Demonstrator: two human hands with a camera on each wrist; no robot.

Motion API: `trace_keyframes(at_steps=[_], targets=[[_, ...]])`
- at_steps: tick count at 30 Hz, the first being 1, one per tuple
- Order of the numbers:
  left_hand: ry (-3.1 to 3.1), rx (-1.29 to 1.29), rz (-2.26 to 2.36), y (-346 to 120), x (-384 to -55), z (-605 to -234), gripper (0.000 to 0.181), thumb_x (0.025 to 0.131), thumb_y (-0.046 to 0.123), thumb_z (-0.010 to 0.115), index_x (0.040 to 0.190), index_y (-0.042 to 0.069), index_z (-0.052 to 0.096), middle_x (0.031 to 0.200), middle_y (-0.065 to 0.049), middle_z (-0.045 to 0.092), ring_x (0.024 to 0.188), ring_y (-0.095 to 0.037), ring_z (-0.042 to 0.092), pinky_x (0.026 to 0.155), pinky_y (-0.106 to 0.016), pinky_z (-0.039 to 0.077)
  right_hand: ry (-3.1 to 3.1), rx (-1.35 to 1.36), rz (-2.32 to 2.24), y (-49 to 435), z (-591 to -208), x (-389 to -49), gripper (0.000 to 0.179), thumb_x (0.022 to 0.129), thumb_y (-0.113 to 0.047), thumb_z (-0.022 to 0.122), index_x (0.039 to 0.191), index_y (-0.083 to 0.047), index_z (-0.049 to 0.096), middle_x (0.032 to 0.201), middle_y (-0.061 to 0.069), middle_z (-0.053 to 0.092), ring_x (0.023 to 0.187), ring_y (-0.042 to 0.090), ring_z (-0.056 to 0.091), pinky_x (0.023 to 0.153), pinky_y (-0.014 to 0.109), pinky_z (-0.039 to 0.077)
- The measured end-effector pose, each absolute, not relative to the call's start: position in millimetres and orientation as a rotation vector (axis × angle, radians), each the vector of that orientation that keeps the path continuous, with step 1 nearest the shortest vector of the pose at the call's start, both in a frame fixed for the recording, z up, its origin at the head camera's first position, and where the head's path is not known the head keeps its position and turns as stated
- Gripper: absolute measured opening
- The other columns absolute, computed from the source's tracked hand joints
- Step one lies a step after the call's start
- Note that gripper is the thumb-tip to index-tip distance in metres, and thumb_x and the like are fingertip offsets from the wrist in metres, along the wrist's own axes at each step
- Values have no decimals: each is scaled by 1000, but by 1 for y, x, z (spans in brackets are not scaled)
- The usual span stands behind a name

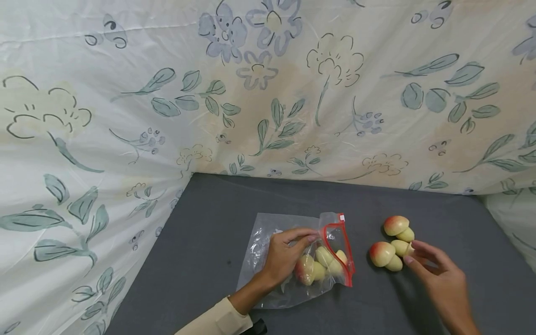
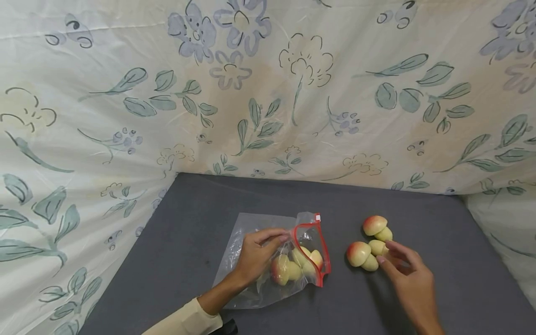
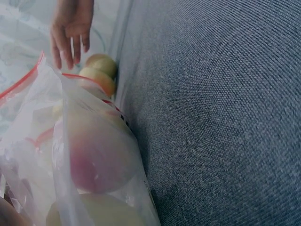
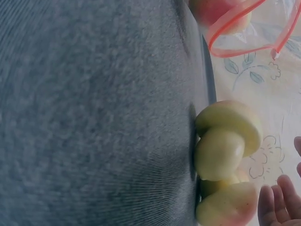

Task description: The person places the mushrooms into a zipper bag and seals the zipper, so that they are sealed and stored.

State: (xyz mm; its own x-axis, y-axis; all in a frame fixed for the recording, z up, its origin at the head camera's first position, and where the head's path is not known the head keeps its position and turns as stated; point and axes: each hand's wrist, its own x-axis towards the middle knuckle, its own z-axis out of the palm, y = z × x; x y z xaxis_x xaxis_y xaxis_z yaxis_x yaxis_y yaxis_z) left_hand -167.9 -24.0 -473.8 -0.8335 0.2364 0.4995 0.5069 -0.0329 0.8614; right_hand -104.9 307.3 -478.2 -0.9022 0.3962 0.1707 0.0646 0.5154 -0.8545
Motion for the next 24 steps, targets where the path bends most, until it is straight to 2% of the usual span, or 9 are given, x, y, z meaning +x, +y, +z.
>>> trace_keyframes(at_steps=[5, 11, 14, 18, 24], targets=[[-2041, -790, -1975, -24, -168, -474, 17, 101, 16, 73, 112, 6, 81, 110, -8, 81, 105, -16, 77, 93, -36, 62, -2379, -437, 1346, 311, -480, -108, 52, 94, -17, 84, 142, -7, 66, 114, -24, 58, 94, -12, 60, 77, 1, 47], [-2054, -791, -1975, -25, -167, -475, 17, 101, 17, 73, 113, 8, 81, 111, -6, 81, 106, -16, 77, 94, -35, 62, -2435, -526, 1346, 321, -479, -110, 60, 96, -28, 83, 149, -10, 61, 121, -24, 47, 86, -21, 55, 71, 3, 48], [-2057, -791, -1984, -24, -167, -475, 17, 101, 17, 73, 114, 8, 81, 112, -6, 81, 107, -16, 77, 94, -35, 62, -2465, -572, 1333, 324, -480, -111, 65, 96, -33, 82, 152, -12, 58, 128, -14, 48, 94, -19, 49, 70, 2, 47], [-2059, -792, -1990, -24, -168, -475, 18, 101, 17, 73, 114, 7, 81, 112, -7, 81, 108, -16, 76, 95, -36, 62, -2516, -580, 1298, 329, -484, -115, 70, 96, -36, 82, 155, -12, 55, 141, 8, 47, 111, -6, 43, 71, 0, 43], [-2056, -785, -1982, -24, -168, -475, 17, 101, 16, 74, 113, 6, 81, 112, -8, 81, 108, -16, 76, 94, -35, 62, -2622, -527, 1266, 337, -490, -119, 77, 97, -41, 79, 158, -7, 47, 154, 23, 40, 109, -12, 35, 69, 1, 40]])
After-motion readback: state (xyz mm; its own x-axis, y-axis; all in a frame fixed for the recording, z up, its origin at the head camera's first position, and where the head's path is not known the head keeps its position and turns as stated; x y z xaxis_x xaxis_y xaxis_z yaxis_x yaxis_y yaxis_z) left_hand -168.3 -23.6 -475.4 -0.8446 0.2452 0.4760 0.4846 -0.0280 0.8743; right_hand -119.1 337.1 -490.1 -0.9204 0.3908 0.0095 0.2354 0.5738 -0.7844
